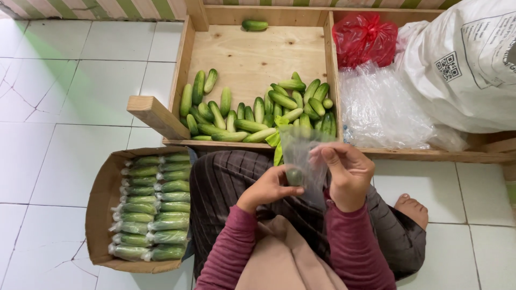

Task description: The person places a cucumber into a plastic sleeve, seals the sleeve with tape, and puts the finished product into a cardboard box.

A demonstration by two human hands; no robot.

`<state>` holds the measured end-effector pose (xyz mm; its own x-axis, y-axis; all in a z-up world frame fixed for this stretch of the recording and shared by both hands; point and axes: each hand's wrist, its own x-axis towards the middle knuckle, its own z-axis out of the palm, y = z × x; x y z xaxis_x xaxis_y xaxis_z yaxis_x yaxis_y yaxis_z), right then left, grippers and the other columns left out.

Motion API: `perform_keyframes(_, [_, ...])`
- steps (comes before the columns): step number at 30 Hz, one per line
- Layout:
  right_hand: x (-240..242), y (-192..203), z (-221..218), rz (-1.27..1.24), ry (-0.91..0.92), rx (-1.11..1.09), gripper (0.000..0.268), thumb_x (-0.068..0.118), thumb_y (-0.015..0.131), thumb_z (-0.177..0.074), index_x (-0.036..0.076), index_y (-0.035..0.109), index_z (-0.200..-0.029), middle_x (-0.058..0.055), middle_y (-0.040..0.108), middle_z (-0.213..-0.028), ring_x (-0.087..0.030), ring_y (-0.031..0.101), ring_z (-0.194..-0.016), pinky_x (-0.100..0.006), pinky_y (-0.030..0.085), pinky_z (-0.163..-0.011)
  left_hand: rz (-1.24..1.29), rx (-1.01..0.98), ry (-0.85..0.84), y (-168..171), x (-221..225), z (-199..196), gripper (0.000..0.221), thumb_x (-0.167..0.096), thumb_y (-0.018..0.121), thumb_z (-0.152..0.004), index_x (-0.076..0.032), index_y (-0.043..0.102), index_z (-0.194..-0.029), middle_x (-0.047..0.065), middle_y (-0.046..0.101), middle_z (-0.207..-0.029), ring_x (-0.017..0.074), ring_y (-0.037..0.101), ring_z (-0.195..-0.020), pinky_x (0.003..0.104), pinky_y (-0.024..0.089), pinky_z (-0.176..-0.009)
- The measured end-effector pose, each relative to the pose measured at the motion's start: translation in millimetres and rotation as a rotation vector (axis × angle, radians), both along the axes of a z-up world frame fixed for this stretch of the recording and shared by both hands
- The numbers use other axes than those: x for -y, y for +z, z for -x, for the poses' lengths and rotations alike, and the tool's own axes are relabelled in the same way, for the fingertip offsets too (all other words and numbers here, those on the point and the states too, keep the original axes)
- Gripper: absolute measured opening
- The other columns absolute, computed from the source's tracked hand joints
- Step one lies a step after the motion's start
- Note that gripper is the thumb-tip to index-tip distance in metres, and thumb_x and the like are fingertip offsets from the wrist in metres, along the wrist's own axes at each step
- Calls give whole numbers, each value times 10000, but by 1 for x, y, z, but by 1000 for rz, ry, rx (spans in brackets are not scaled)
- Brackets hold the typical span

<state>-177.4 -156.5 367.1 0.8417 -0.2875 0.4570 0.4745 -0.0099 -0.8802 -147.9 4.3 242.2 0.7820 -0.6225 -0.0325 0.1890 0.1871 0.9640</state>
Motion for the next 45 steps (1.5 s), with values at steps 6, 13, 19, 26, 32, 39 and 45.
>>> perform_keyframes(6, [31, -47, -14, 73, 170, -302, 591, 338, 755, -890, 20, 582, -1357, -103, 707, -1160, -124, 675, -967, -282, 563, -887, 78, -75, 369, 20, 3, -7, 353, -53, 891, -774, 2, 727, -1081, 125, 774, -924, 124, 711, -847, 282, 592, -743])
perform_keyframes(13, [34, -48, -12, 258, 402, -731, 151, 72, 825, -816, 34, 821, -962, -95, 746, -668, -115, 666, -618, -237, 582, -582, 138, 10, 596, 23, -14, -13, 261, -44, 835, -833, 21, 682, -1035, 168, 767, -865, 190, 726, -756, 328, 596, -697])
perform_keyframes(19, [40, -64, -17, 312, 432, -755, 75, 16, 754, -836, 5, 810, -788, -121, 762, -633, -151, 668, -483, -271, 563, -472, 81, 91, 654, 14, -23, -17, 205, -79, 820, -837, -32, 686, -985, 126, 770, -851, 153, 699, -737, 302, 553, -657])
perform_keyframes(26, [43, -77, -23, 346, 445, -707, 304, 124, 839, -803, 83, 787, -1099, -71, 750, -816, -113, 633, -686, -278, 545, -629, 222, 56, 562, 15, -24, -18, 122, -36, 676, -910, -50, 571, -969, 189, 765, -879, 212, 718, -694, 307, 553, -628])
perform_keyframes(32, [20, -72, -24, 144, 472, -419, 659, 90, 911, -725, 44, 677, -1339, -45, 615, -861, -103, 563, -710, -240, 519, -638, 48, 72, 257, 6, 1, 3, 313, 1, 771, -783, -70, 614, -1045, 164, 752, -863, 165, 681, -718, 302, 538, -624])
perform_keyframes(39, [35, -79, -24, -123, 190, -144, 115, -46, 770, -875, -34, 754, -988, -123, 621, -733, -139, 537, -609, -260, 459, -564, -125, 16, -69, 28, 12, 16, 254, -59, 738, -805, -79, 725, -1058, 136, 732, -918, 202, 695, -822, 375, 562, -715])
perform_keyframes(45, [63, -102, -28, -516, -67, -112, 98, 94, 661, -1026, 17, 720, -1040, -99, 619, -801, -142, 574, -598, -235, 488, -526, -129, -26, -231, 37, 2, 16, 294, 5, 688, -819, -1, 702, -1113, 235, 735, -968, 332, 726, -925, 474, 576, -818])
